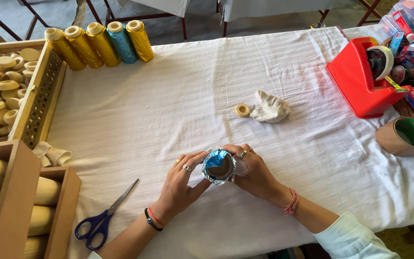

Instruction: Clean and wrap wooden tubes with blue foil.

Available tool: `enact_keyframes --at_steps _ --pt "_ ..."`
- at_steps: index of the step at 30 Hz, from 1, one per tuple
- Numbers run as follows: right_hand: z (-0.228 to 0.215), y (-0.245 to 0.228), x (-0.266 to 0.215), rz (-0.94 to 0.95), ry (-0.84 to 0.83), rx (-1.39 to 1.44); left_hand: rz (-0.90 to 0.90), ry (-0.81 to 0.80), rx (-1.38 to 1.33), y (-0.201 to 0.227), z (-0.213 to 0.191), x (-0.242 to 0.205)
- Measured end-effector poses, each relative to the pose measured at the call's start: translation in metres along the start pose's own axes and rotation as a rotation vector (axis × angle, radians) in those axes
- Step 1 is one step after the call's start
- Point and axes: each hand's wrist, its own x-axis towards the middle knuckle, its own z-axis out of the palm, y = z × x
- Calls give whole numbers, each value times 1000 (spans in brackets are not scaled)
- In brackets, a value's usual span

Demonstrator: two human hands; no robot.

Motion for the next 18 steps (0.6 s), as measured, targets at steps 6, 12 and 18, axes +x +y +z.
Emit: enact_keyframes --at_steps 6,12,18 --pt "0 0 1 -43 -1 -24 -20 -10 -6 -1 1 -1" --pt "4 4 -2 83 41 88 -12 15 16 -2 0 1" --pt "-14 3 2 358 -59 989 -151 -7 -81 -1 3 16"
